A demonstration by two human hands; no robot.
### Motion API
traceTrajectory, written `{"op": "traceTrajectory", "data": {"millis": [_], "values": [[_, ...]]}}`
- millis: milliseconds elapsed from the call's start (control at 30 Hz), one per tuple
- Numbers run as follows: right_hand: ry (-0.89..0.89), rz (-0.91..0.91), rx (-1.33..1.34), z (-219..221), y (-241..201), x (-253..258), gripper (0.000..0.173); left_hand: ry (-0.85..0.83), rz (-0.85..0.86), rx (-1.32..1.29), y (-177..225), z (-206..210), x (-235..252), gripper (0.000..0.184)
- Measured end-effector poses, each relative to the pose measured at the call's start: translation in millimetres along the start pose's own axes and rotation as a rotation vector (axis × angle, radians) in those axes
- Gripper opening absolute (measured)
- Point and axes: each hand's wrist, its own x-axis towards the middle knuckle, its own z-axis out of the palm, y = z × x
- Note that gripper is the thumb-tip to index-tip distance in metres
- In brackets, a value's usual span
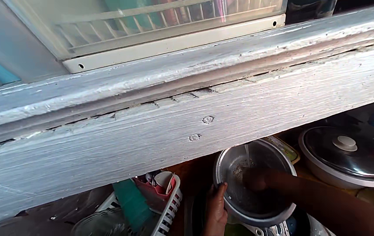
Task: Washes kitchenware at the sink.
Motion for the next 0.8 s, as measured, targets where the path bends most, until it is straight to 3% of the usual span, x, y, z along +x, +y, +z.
{"op": "traceTrajectory", "data": {"millis": [133, 233, 333, 433, 567, 800], "values": [[0.485, 0.355, 0.295, -25.6, 17.9, 1.7, 0.035, -0.015, -0.007, 0.001, -0.6, 5.3, -4.2, 0.023], [0.503, 0.259, 0.520, -18.5, 8.5, 13.4, 0.038, -0.056, -0.007, 0.015, -3.4, 10.1, -9.0, 0.023], [0.443, 0.206, 0.918, 3.6, -31.4, 16.4, 0.038, -0.099, 0.036, 0.017, -9.3, 12.9, -8.2, 0.023], [0.550, 0.103, 1.132, 29.1, -73.0, -4.9, 0.042, -0.097, 0.083, -0.018, -8.9, 12.0, -5.6, 0.023], [0.526, -0.073, 0.970, 54.6, -86.8, -26.2, 0.054, -0.041, 0.106, -0.037, -2.0, 13.4, -7.1, 0.020], [0.126, -0.024, 0.530, 63.9, -45.3, -40.1, 0.070, 0.017, 0.262, 0.057, -0.8, 11.0, -7.2, 0.021]]}}
